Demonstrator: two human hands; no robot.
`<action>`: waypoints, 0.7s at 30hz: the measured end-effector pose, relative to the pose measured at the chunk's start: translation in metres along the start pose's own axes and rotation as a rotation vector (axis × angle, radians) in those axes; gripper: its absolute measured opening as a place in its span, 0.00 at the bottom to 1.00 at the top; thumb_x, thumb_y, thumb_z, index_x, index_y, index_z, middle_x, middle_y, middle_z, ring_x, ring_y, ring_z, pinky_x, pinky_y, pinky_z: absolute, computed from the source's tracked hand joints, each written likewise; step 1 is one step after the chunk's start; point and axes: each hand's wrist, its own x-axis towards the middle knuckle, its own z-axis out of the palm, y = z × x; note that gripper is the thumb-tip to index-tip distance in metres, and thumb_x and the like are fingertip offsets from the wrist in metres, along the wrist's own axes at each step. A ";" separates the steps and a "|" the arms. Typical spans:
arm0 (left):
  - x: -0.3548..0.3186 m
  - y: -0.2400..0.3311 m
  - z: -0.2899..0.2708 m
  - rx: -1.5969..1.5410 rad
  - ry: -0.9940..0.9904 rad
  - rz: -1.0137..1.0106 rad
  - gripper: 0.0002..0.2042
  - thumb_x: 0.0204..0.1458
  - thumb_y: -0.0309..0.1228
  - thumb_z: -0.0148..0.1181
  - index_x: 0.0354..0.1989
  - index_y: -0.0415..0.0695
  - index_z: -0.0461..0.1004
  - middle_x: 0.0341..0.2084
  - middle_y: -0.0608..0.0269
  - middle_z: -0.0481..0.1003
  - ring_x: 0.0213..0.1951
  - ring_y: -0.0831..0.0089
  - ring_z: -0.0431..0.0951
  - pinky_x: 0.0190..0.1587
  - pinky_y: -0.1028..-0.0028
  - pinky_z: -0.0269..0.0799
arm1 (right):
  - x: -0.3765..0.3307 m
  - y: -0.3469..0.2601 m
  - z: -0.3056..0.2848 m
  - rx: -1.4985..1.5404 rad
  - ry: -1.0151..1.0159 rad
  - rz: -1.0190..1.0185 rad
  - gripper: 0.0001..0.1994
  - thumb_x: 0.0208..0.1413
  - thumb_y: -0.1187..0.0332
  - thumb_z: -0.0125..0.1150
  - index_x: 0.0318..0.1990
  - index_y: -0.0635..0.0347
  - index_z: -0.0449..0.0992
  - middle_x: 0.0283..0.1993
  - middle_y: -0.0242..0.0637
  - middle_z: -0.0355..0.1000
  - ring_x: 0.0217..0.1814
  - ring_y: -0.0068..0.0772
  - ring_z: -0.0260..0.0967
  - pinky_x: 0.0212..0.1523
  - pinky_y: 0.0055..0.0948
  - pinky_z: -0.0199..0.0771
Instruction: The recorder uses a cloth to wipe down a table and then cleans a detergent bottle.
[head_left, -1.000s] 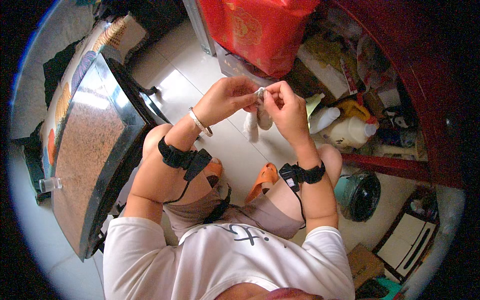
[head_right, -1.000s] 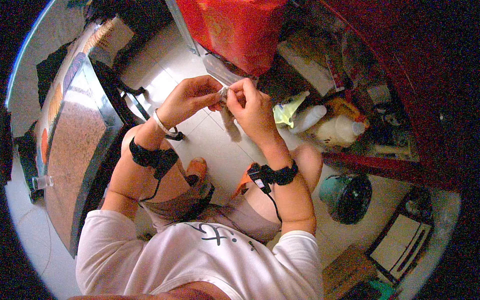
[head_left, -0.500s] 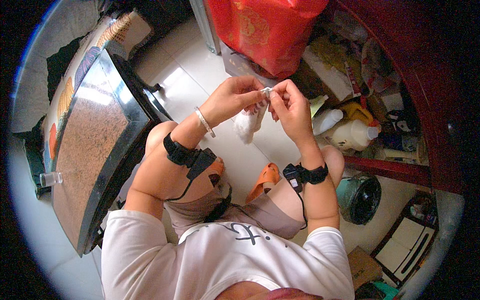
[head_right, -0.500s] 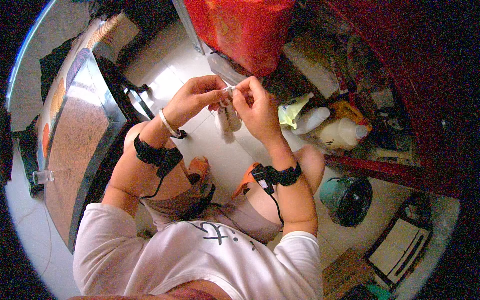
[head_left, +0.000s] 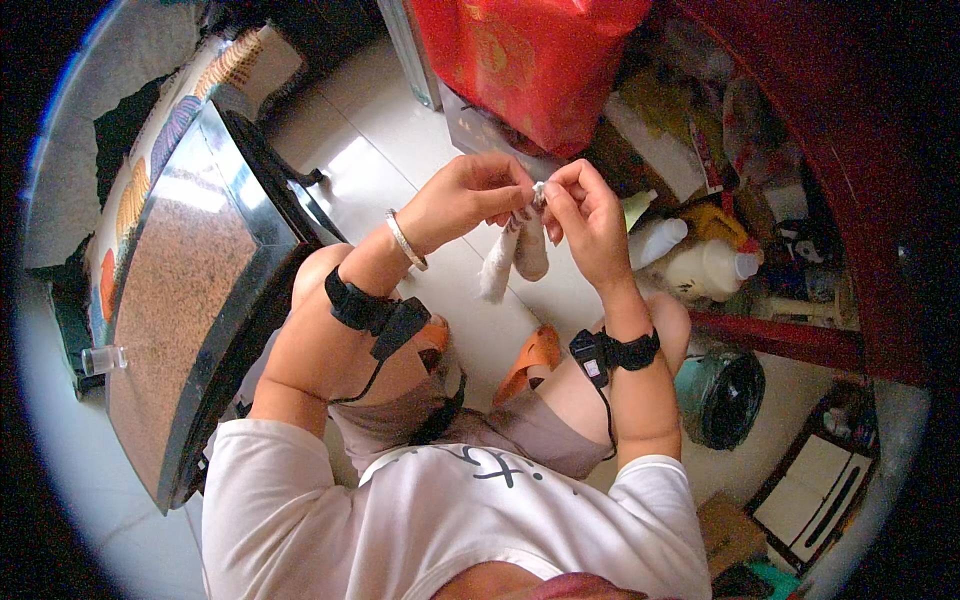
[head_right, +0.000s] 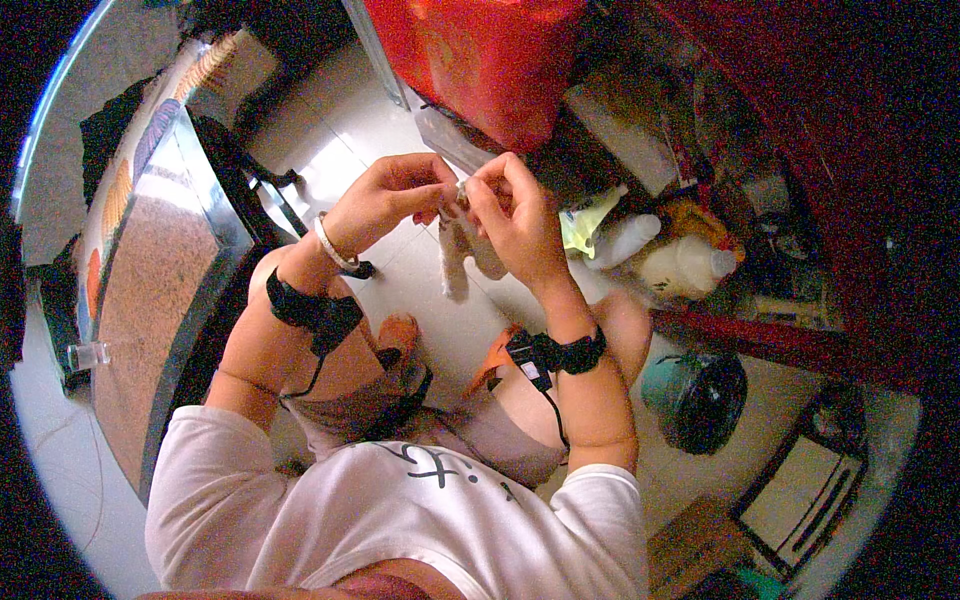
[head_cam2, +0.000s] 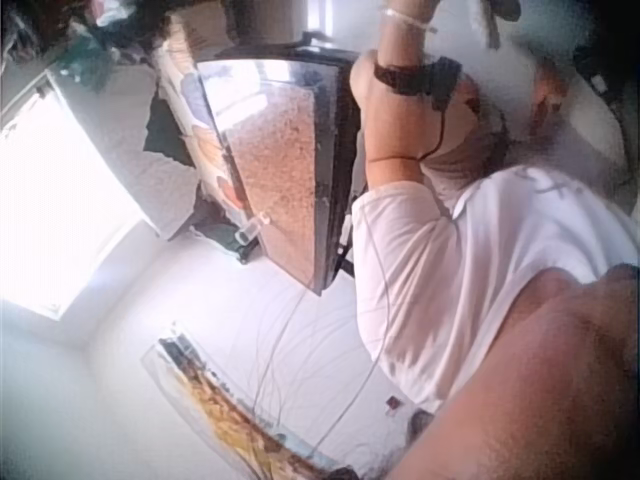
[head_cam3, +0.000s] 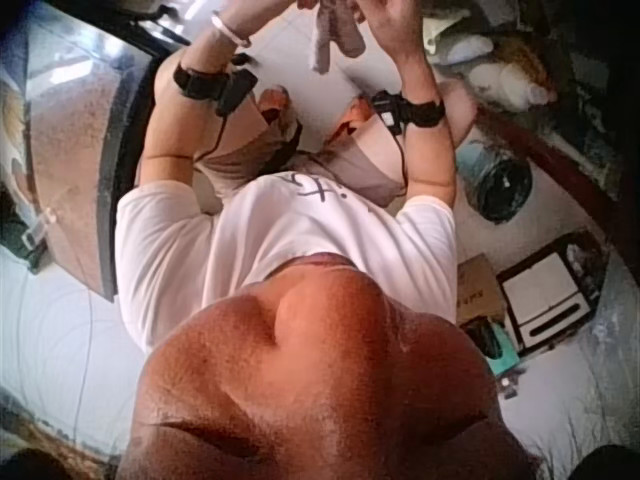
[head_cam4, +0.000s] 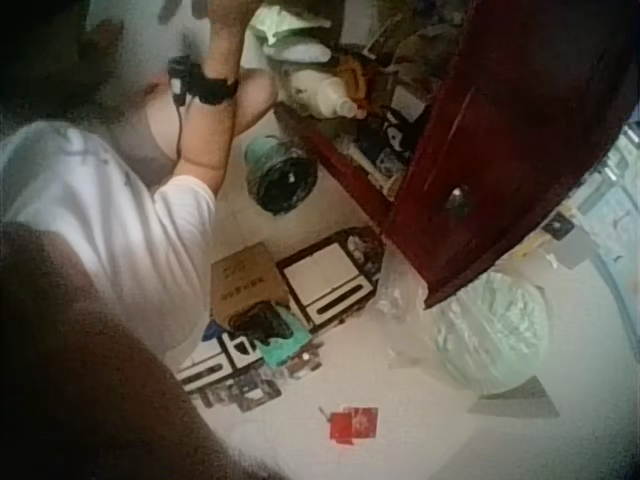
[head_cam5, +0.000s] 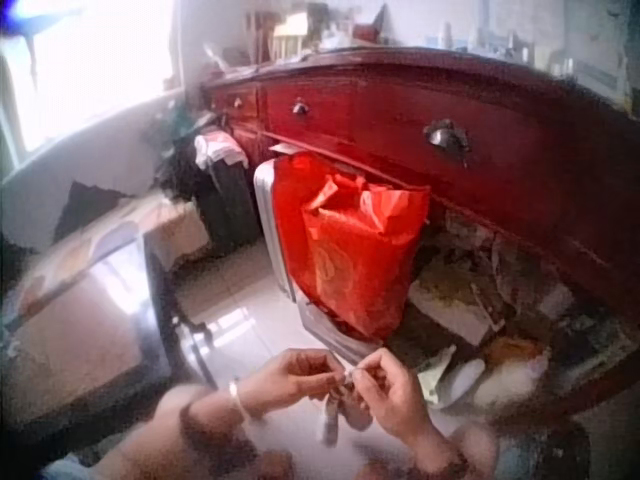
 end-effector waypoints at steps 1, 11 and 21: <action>0.000 0.000 0.001 0.001 0.000 0.002 0.05 0.52 0.30 0.53 0.30 0.42 0.72 0.22 0.74 0.70 0.24 0.85 0.65 0.27 0.84 0.60 | -0.001 0.001 -0.001 0.020 0.002 0.000 0.07 0.57 0.67 0.50 0.31 0.60 0.65 0.20 0.28 0.67 0.20 0.14 0.63 0.20 0.17 0.63; 0.001 -0.002 -0.001 0.090 0.045 0.017 0.06 0.51 0.32 0.54 0.30 0.42 0.71 0.23 0.73 0.71 0.27 0.84 0.66 0.31 0.82 0.62 | 0.000 -0.002 0.002 -0.015 0.003 0.037 0.06 0.57 0.69 0.50 0.33 0.61 0.66 0.21 0.28 0.68 0.19 0.14 0.63 0.20 0.16 0.63; 0.001 -0.003 -0.002 0.107 0.073 0.043 0.07 0.50 0.32 0.55 0.30 0.40 0.71 0.25 0.72 0.70 0.29 0.83 0.67 0.34 0.81 0.64 | -0.001 -0.001 0.001 0.069 -0.002 0.007 0.06 0.58 0.68 0.49 0.32 0.60 0.66 0.21 0.30 0.68 0.18 0.14 0.62 0.18 0.15 0.62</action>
